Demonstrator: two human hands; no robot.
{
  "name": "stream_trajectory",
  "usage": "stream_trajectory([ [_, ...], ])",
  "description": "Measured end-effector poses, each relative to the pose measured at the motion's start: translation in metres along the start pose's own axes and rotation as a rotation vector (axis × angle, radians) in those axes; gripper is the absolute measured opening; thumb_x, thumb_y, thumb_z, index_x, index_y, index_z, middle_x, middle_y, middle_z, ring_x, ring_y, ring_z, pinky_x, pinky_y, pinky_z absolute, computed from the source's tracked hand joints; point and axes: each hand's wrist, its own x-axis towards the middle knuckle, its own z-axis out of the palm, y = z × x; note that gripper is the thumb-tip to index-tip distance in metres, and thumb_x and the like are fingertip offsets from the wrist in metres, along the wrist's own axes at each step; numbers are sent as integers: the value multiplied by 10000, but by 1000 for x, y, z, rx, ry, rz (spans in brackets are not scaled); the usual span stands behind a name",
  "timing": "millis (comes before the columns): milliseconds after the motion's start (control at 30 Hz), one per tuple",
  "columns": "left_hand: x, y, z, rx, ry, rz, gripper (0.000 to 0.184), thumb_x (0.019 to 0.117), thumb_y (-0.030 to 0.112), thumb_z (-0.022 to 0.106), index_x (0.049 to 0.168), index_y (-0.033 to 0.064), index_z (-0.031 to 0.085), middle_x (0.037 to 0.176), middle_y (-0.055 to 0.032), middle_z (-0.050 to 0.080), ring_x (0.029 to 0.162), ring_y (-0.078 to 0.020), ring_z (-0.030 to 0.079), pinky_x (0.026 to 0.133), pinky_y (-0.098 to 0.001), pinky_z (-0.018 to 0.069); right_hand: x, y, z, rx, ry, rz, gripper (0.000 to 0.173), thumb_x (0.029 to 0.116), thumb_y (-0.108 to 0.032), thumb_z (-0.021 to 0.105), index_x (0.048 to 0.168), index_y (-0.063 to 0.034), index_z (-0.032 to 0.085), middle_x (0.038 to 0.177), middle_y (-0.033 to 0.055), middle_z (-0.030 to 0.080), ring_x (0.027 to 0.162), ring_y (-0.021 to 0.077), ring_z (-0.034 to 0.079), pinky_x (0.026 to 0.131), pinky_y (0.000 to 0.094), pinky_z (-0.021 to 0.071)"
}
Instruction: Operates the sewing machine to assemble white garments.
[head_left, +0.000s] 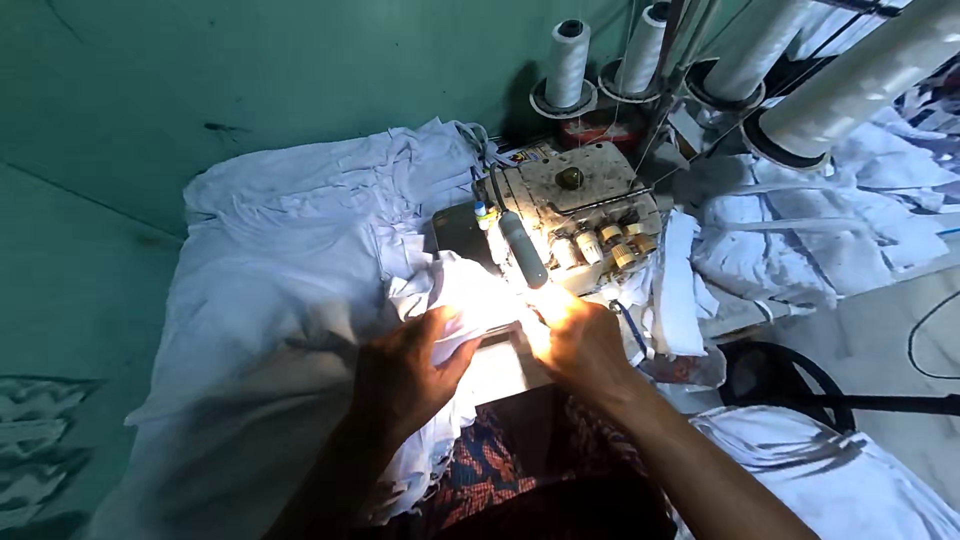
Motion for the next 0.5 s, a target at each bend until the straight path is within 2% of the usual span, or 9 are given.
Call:
stream_trajectory([
  [67, -3, -2, -23, -34, -70, 53, 421, 962, 493, 628, 1193, 159, 741, 905, -45, 749, 756, -162, 708, 640, -368, 580, -8, 6, -13, 137, -41, 113, 377, 917, -431, 639, 1068, -97, 728, 871, 41, 709, 677, 179, 672, 556, 394, 545],
  [133, -6, -2, -51, -35, -112, 147, 296, 1006, 383, 580, 1168, 195, 742, 863, -45, 693, 763, -180, 666, 641, -361, 535, -16, 12, -27, 347, -7, 132, 400, 923, -480, 675, 1037, -98, 709, 765, -6, 652, 632, 93, 592, 561, 308, 517],
  [167, -8, -1, -68, -34, -145, 190, 264, 1020, 333, 556, 1149, 204, 746, 850, -39, 665, 776, -180, 642, 655, -351, 519, -18, 12, -33, 467, 44, 74, 342, 967, -431, 663, 976, -91, 701, 710, -29, 610, 595, 42, 545, 528, 243, 480],
  [200, -9, 1, -84, -28, -183, 221, 264, 1028, 307, 530, 1142, 208, 746, 857, -36, 656, 807, -182, 631, 687, -347, 511, -18, 10, -42, 593, 70, -12, 274, 1007, -337, 633, 952, -78, 706, 721, -36, 610, 613, 6, 536, 543, 193, 468],
  [233, -9, 3, -100, -25, -217, 251, 275, 1032, 289, 506, 1146, 199, 741, 886, -45, 664, 847, -195, 631, 725, -352, 510, -17, 5, -53, 697, 57, -116, 233, 1031, -250, 591, 990, -68, 730, 796, -24, 651, 680, -6, 567, 601, 171, 493],
  [300, -9, 6, -126, -46, -262, 300, 291, 1039, 273, 481, 1183, 181, 718, 1002, -61, 672, 968, -198, 623, 827, -337, 505, -10, -9, -72, 809, -61, -326, 251, 1054, -200, 535, 1122, -67, 737, 1020, 23, 713, 863, 22, 643, 750, 195, 554],
  [367, -9, 6, -144, -86, -289, 309, 280, 1044, 280, 484, 1207, 195, 695, 1183, -72, 655, 1138, -180, 600, 943, -309, 498, -3, -24, -79, 821, -237, -480, 266, 1057, -224, 546, 1188, -94, 738, 1204, 40, 725, 1017, 64, 697, 868, 257, 598],
  [433, -13, -3, -154, -99, -287, 283, 235, 1051, 295, 502, 1178, 215, 683, 1331, -89, 626, 1268, -187, 570, 1032, -335, 488, 2, -30, -69, 717, -387, -532, 277, 1059, -315, 551, 1178, -163, 749, 1188, -17, 736, 973, 55, 703, 817, 289, 593],
  [500, -23, -23, -156, -23, -256, 240, 211, 1045, 300, 514, 1109, 211, 693, 1380, -94, 613, 1287, -221, 571, 1039, -392, 495, 1, -24, -47, 545, -444, -491, 321, 1050, -437, 538, 1135, -216, 754, 1013, -57, 743, 843, 78, 698, 711, 349, 585],
])
